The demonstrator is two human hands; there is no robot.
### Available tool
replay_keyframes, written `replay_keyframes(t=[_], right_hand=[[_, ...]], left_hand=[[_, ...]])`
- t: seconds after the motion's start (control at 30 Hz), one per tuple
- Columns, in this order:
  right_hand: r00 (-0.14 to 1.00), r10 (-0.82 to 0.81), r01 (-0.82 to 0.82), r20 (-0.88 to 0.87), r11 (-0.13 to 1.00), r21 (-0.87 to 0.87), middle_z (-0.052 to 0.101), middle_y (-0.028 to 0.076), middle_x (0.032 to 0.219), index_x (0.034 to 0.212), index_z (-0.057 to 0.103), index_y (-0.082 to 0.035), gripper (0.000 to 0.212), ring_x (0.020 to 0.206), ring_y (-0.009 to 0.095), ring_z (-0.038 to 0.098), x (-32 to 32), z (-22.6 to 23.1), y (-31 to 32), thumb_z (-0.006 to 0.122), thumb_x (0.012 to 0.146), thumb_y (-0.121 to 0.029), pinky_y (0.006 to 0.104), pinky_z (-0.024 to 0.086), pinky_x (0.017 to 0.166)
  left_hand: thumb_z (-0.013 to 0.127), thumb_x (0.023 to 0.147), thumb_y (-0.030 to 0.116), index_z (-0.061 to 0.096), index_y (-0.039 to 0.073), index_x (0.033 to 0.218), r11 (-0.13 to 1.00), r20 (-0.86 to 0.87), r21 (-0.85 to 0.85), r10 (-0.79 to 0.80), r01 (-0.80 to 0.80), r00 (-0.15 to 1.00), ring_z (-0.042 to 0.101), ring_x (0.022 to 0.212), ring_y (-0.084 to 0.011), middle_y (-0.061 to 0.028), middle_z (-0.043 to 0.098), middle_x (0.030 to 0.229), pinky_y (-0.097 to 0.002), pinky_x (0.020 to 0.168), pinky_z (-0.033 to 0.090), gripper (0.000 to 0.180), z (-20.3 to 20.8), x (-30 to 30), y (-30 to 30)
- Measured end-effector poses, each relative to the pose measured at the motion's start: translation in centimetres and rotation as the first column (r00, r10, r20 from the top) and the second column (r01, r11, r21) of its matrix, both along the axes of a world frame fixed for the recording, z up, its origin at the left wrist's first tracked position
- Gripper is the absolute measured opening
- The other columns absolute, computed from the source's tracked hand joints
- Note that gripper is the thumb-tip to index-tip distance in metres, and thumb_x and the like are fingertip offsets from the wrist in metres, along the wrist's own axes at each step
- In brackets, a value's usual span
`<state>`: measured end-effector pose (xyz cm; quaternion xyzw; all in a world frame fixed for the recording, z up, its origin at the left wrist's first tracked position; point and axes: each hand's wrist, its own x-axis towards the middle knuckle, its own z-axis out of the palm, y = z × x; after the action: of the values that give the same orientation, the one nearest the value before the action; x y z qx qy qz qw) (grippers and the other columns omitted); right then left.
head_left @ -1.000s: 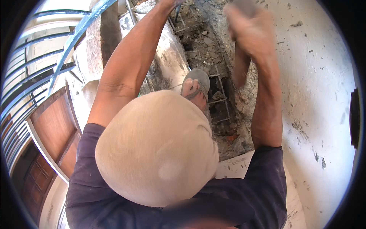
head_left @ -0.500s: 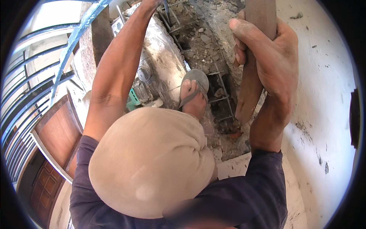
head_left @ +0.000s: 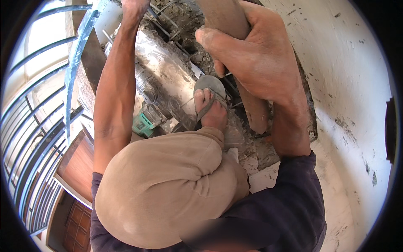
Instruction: The person uses a hammer and a tool to break apart pieces of concrete in a floor opening, removing fragments by hand.
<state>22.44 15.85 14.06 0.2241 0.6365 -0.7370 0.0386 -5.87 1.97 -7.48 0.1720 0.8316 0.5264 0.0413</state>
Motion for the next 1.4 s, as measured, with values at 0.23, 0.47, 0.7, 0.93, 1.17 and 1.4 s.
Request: replay_keyframes(t=[0.23, 0.47, 0.7, 0.93, 1.17, 1.4], right_hand=[[0.999, -0.025, 0.028, -0.034, 0.996, 0.083, 0.059, 0.005, 0.069, 0.098, 0.065, 0.005, 0.022, 0.064, 0.011, 0.058, 0.8, -1.5, 0.4, 0.069, 0.089, -0.015, 0.0321, 0.046, 0.058], [0.993, 0.098, -0.114, 0.058, 0.881, 0.459, 0.065, 0.014, 0.064, 0.094, 0.067, 0.004, 0.025, 0.059, 0.022, 0.068, 2.2, -9.6, -1.6, 0.071, 0.084, -0.02, 0.0399, 0.053, 0.058], [0.971, -0.175, 0.219, -0.161, 0.921, 0.322, 0.065, 0.008, 0.064, 0.091, 0.067, 0.003, 0.022, 0.057, 0.016, 0.064, 3.3, -2.8, -2.7, 0.071, 0.086, -0.018, 0.0349, 0.052, 0.057], [0.97, 0.135, -0.21, 0.204, 0.886, 0.414, 0.065, 0.011, 0.067, 0.088, 0.067, 0.003, 0.022, 0.063, 0.015, 0.065, 4.0, -11.1, -2.0, 0.07, 0.083, -0.018, 0.036, 0.052, 0.058], [0.984, -0.033, -0.017, 0.175, 0.961, 0.276, 0.064, 0.007, 0.069, 0.087, 0.065, 0.003, 0.02, 0.062, 0.011, 0.06, 5.2, -7.7, -2.1, 0.07, 0.086, -0.016, 0.0324, 0.048, 0.057], [0.996, -0.074, 0.065, 0.052, 0.986, 0.153, 0.057, -0.002, 0.063, 0.088, 0.065, -0.001, 0.015, 0.053, 0.005, 0.051, 5.3, -7.9, -1.7, 0.071, 0.091, -0.013, 0.0256, 0.04, 0.048]], left_hand=[[0.066, 0.092, 0.017, 0.072, 0.001, 0.117, 0.969, 0.072, -0.049, -0.24, 0.244, 0.968, 0.057, 0.07, -0.0093, -0.0017, 0.07, 0.088, -0.0286, 0.061, 0.048, 0.03, 0.1, 3.0, -0.9], [0.053, 0.103, 0.03, 0.067, 0.01, 0.128, 0.463, -0.156, -0.782, -0.795, 0.418, 0.587, 0.059, 0.122, -0.0273, -0.0065, 0.069, 0.119, -0.0484, 0.109, 0.043, 0.034, -5.8, 0.1, -2.2], [0.075, 0.085, 0.022, 0.067, 0.006, 0.091, 0.812, 0.209, -0.22, -0.502, 0.541, 0.839, 0.053, 0.073, -0.0143, -0.0011, 0.062, 0.077, -0.0362, 0.065, 0.044, 0.019, -1.6, 3.5, -0.6], [0.077, 0.082, 0.021, 0.071, 0.005, 0.111, 0.793, -0.392, -0.235, -0.606, 0.562, 0.692, 0.068, 0.102, -0.0265, -0.0124, 0.072, 0.108, -0.0409, 0.093, 0.053, 0.034, -6.6, 4.2, -1.0], [0.075, 0.09, 0.017, 0.075, 0.004, 0.106, 0.852, 0.017, 0.079, -0.52, 0.518, 0.854, 0.064, 0.084, -0.0124, -0.0032, 0.074, 0.093, -0.0325, 0.076, 0.053, 0.021, 1.3, 3.4, 1.7], [0.07, 0.092, 0.018, 0.06, 0.007, 0.073, 0.949, -0.056, -0.195, -0.265, 0.25, 0.963, 0.043, 0.057, -0.0091, 0.0049, 0.05, 0.062, -0.0329, 0.052, 0.036, 0.024, 3.6, 0.5, 2.7]])
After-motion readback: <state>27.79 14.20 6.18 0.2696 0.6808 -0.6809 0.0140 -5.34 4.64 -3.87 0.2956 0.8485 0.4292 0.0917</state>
